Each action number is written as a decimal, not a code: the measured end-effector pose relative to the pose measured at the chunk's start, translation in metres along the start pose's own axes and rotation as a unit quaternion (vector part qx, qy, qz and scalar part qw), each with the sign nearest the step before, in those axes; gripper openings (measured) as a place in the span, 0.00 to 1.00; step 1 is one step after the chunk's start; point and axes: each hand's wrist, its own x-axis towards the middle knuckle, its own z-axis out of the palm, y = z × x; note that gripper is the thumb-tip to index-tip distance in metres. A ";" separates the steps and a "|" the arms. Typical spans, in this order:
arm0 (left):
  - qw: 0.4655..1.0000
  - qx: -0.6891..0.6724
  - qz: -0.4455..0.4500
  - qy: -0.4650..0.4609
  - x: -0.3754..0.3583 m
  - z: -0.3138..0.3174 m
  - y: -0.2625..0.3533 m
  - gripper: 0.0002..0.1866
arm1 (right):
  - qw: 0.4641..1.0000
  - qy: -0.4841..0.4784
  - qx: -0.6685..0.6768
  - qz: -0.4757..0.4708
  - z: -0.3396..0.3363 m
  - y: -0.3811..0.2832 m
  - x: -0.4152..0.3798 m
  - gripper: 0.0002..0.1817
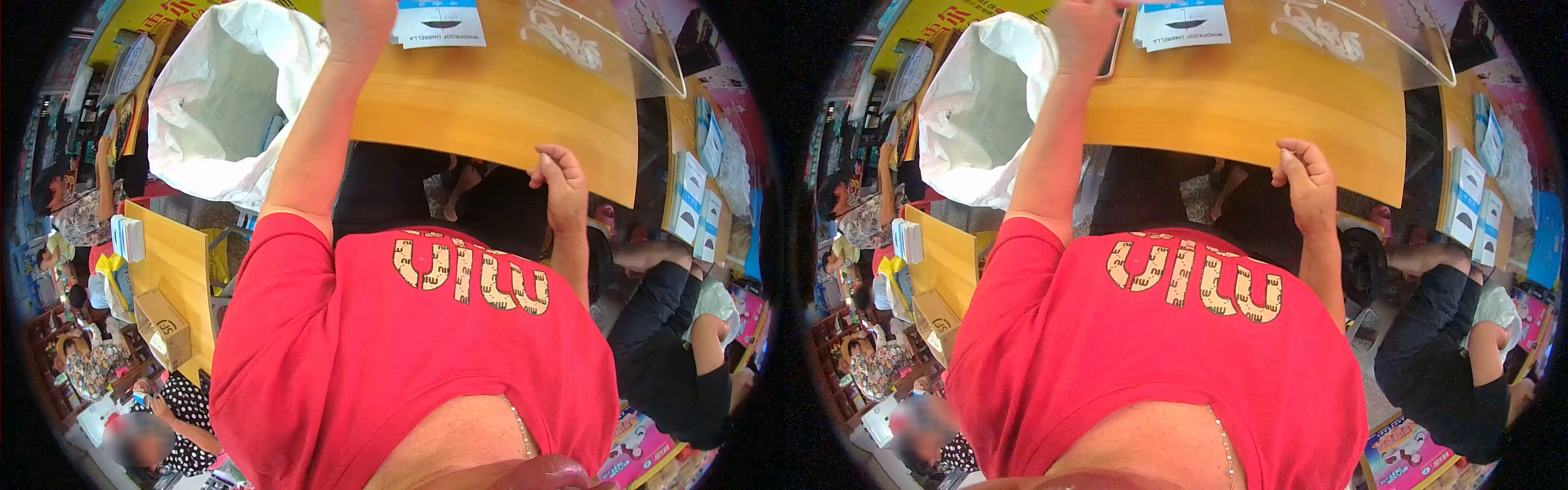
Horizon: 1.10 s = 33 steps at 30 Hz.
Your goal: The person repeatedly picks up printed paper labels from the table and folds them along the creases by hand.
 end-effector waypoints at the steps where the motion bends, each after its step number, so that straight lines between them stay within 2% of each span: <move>1: 0.980 -0.166 -0.079 0.072 -0.005 -0.008 0.011 0.10 | 0.998 -0.033 0.020 -0.045 0.004 -0.016 -0.009 0.09; 2: 0.980 -0.166 -0.087 0.068 -0.015 -0.013 0.008 0.10 | 0.993 -0.066 0.039 -0.087 0.007 -0.029 -0.016 0.09; 3: 0.991 -0.109 -0.067 -0.026 -0.025 -0.019 0.001 0.10 | 0.994 -0.064 0.036 -0.080 0.009 -0.040 -0.021 0.09; 4: 0.990 -0.051 -0.044 -0.120 -0.037 -0.022 -0.004 0.09 | 0.986 -0.110 0.043 -0.118 0.013 -0.050 -0.025 0.09; 5: 0.972 -0.119 -0.130 -0.156 -0.057 -0.012 -0.001 0.10 | 0.974 -0.156 0.050 -0.157 0.017 -0.056 -0.029 0.10; 6: 0.941 -0.184 -0.213 -0.188 -0.079 0.004 0.003 0.10 | 0.973 -0.165 0.053 -0.152 0.022 -0.055 -0.024 0.10; 8: 0.853 -0.296 -0.306 -0.301 -0.123 0.029 -0.014 0.10 | 0.976 -0.169 0.026 -0.134 0.034 -0.037 0.003 0.10; 9: 0.849 -0.297 -0.314 -0.303 -0.134 0.033 -0.018 0.10 | 0.984 -0.134 -0.026 -0.114 0.041 -0.024 0.016 0.09; 10: 0.793 -0.359 -0.379 -0.315 -0.143 0.037 -0.022 0.11 | 0.994 -0.092 -0.020 -0.053 0.047 -0.006 0.026 0.09; 11: 0.728 -0.416 -0.440 -0.321 -0.150 0.039 -0.028 0.11 | 0.994 -0.093 -0.021 -0.045 0.048 0.009 0.031 0.09; 12: 0.688 -0.470 -0.442 -0.331 -0.154 0.036 -0.036 0.11 | 0.996 -0.074 -0.033 -0.038 0.049 0.019 0.034 0.09; 19: 0.706 -0.436 -0.443 -0.340 -0.160 0.029 -0.058 0.12 | 0.990 -0.078 -0.101 -0.067 0.047 0.031 0.033 0.09; 21: 0.708 -0.428 -0.446 -0.341 -0.160 0.030 -0.057 0.12 | 0.969 -0.088 -0.209 -0.094 0.048 0.031 0.032 0.08; 22: 0.712 -0.419 -0.447 -0.342 -0.159 0.030 -0.056 0.12 | 0.969 -0.089 -0.210 -0.093 0.048 0.030 0.032 0.08; 24: 0.715 -0.419 -0.442 -0.343 -0.160 0.031 -0.056 0.12 | 0.932 -0.101 -0.302 -0.174 0.053 0.023 0.030 0.07; 29: 0.734 -0.425 -0.407 -0.339 -0.166 0.029 -0.054 0.11 | 0.887 -0.123 -0.390 -0.214 0.068 0.012 0.027 0.08; 31: 0.791 -0.367 -0.350 -0.341 -0.165 0.025 -0.046 0.11 | 0.871 -0.129 -0.423 -0.217 0.070 0.010 0.026 0.08; 32: 0.792 -0.367 -0.350 -0.340 -0.165 0.024 -0.044 0.11 | 0.860 -0.128 -0.442 -0.219 0.071 0.009 0.027 0.09; 33: 0.838 -0.309 -0.291 -0.343 -0.166 0.024 -0.042 0.11 | 0.850 -0.126 -0.462 -0.222 0.071 0.009 0.027 0.09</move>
